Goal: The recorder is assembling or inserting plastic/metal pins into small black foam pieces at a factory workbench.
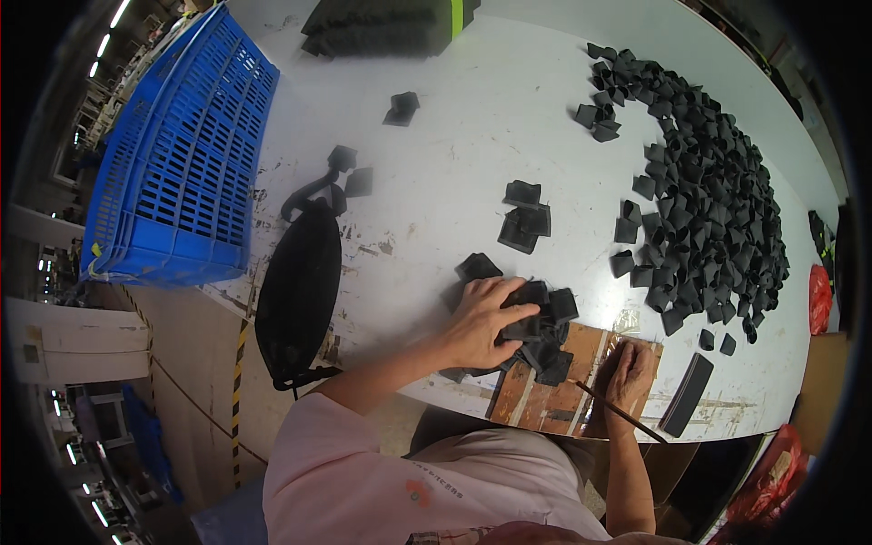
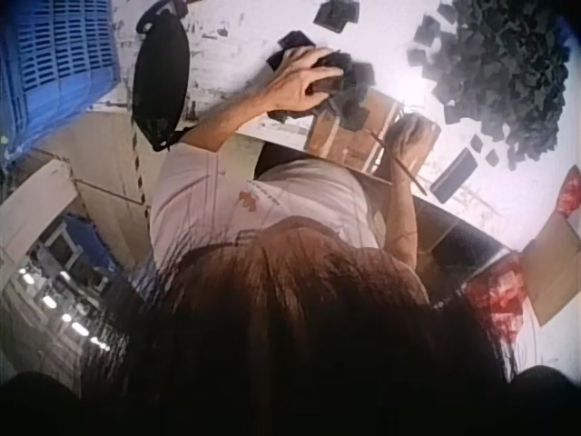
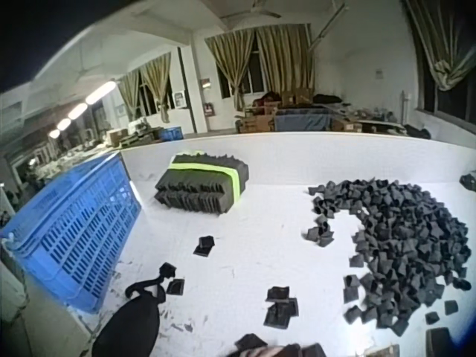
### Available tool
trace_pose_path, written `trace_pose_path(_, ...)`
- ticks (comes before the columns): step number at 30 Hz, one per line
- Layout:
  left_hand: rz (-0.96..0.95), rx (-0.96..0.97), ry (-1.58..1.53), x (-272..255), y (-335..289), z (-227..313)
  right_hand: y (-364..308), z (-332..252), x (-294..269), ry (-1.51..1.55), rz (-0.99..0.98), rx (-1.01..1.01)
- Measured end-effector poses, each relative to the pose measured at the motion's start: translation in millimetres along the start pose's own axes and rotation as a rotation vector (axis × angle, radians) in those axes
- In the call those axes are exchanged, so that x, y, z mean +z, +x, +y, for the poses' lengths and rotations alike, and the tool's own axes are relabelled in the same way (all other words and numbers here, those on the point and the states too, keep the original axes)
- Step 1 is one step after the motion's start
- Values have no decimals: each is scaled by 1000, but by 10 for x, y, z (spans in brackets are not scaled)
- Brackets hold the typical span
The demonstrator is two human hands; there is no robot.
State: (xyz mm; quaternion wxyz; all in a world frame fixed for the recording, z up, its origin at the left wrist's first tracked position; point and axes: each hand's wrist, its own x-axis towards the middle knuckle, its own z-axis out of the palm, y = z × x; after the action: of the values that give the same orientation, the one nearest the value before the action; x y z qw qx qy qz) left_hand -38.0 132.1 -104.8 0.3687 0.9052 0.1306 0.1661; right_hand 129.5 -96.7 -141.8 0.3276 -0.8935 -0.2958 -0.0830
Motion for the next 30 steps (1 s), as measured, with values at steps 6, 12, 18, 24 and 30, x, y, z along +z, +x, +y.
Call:
trace_pose_path(6,400,15,186,-607,235,-735,8,-39,-23,16,-11,14)
trace_pose_path(12,433,-504,778,-1125,481,-1794,2,-50,5,11,-19,43)
trace_pose_path(18,476,-581,954,-1173,471,-1967,29,-94,-16,41,-30,55)
trace_pose_path(24,578,-828,947,-1214,619,-2127,39,-128,-20,62,-29,28)
trace_pose_path(30,630,-769,853,-890,638,-2138,34,-119,-8,66,-42,15)
